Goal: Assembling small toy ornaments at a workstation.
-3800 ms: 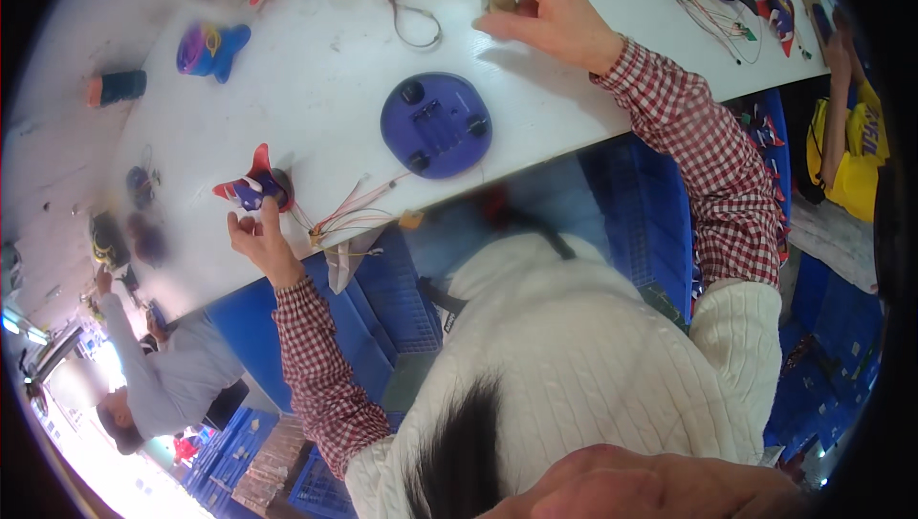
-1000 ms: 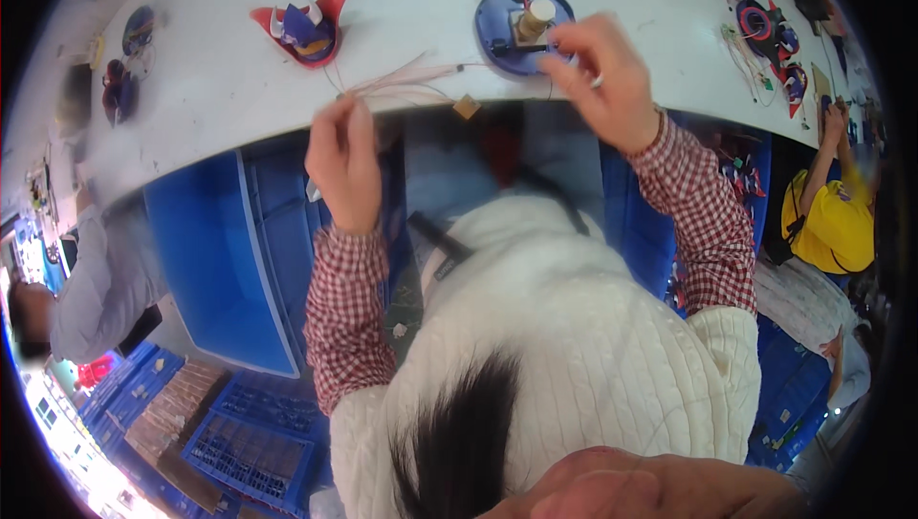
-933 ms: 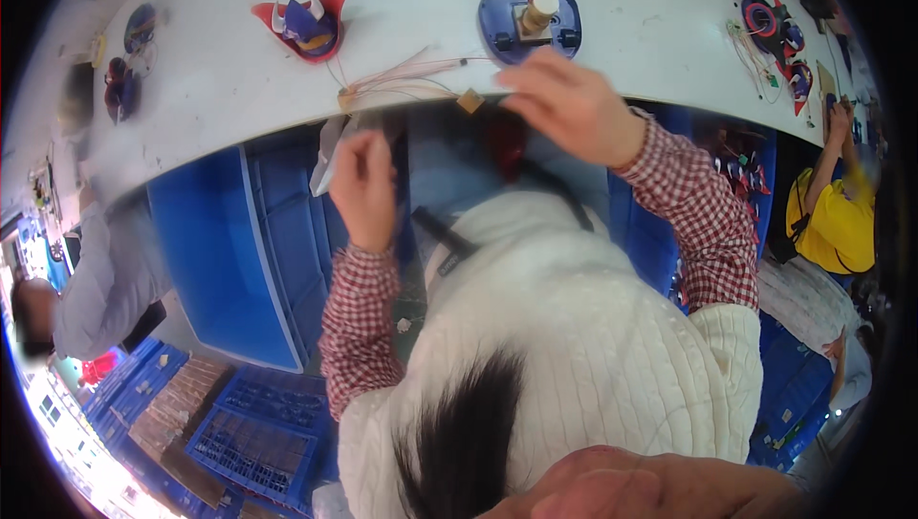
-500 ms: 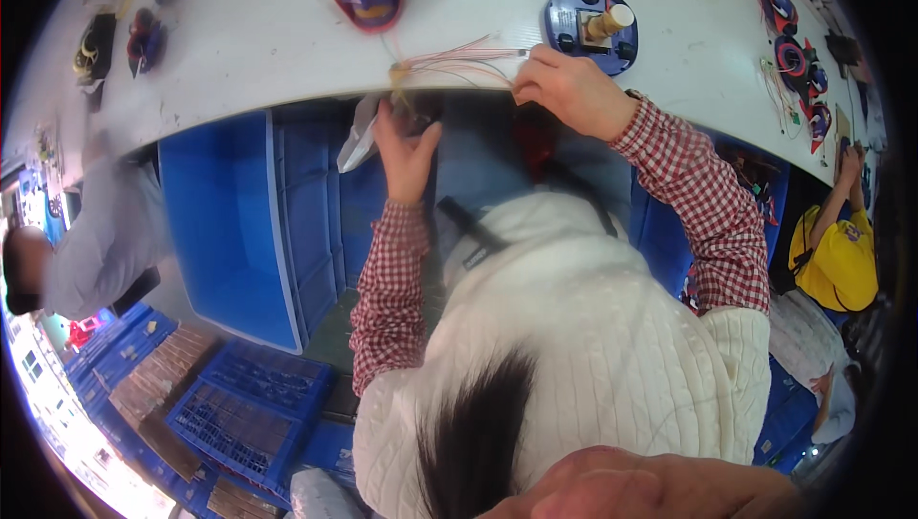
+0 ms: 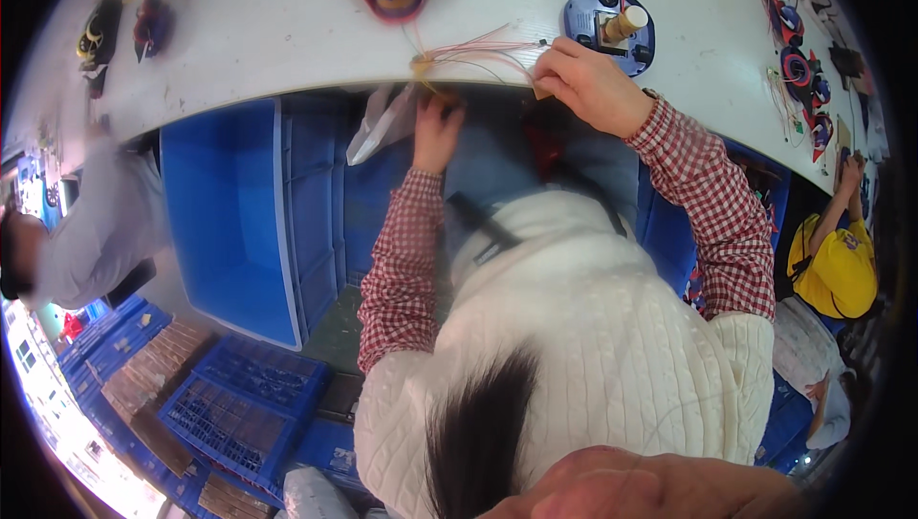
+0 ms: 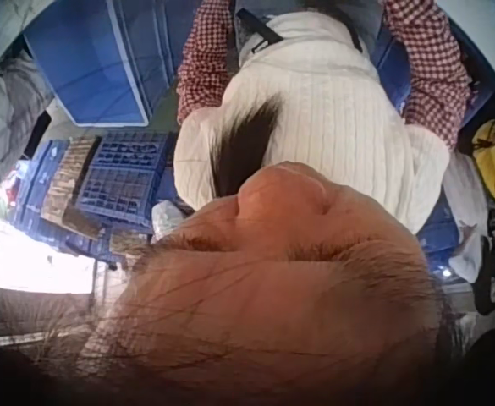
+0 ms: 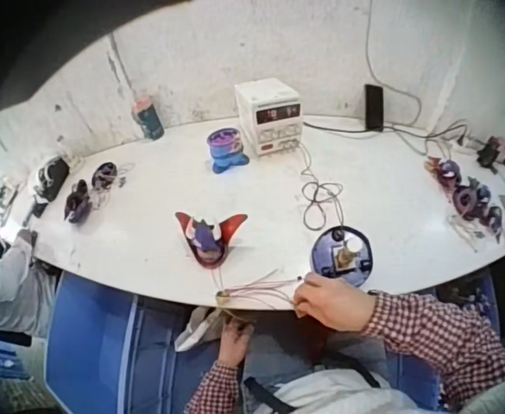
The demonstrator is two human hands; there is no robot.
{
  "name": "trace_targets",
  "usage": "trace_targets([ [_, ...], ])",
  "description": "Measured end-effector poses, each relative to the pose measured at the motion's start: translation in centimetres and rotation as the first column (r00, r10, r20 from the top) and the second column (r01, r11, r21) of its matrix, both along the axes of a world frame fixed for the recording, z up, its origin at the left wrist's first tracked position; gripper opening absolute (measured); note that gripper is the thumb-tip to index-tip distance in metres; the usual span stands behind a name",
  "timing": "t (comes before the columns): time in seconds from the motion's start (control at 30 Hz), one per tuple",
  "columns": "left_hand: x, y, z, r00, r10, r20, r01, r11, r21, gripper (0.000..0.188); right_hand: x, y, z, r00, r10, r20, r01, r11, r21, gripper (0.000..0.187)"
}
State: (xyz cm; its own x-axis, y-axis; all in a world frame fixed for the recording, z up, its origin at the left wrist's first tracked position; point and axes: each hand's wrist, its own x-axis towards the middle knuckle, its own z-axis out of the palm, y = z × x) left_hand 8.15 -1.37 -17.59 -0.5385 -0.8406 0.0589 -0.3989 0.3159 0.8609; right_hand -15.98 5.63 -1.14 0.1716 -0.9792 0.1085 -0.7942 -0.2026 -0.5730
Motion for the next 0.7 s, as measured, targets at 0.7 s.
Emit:
trace_targets([
  [0.7,4.8,6.9,12.3,0.842,0.378,-0.386,0.020,0.692,0.722,0.019,7.6,-10.6,-2.4,0.890,0.072,-0.450,-0.255,0.897,-0.362,0.010],
])
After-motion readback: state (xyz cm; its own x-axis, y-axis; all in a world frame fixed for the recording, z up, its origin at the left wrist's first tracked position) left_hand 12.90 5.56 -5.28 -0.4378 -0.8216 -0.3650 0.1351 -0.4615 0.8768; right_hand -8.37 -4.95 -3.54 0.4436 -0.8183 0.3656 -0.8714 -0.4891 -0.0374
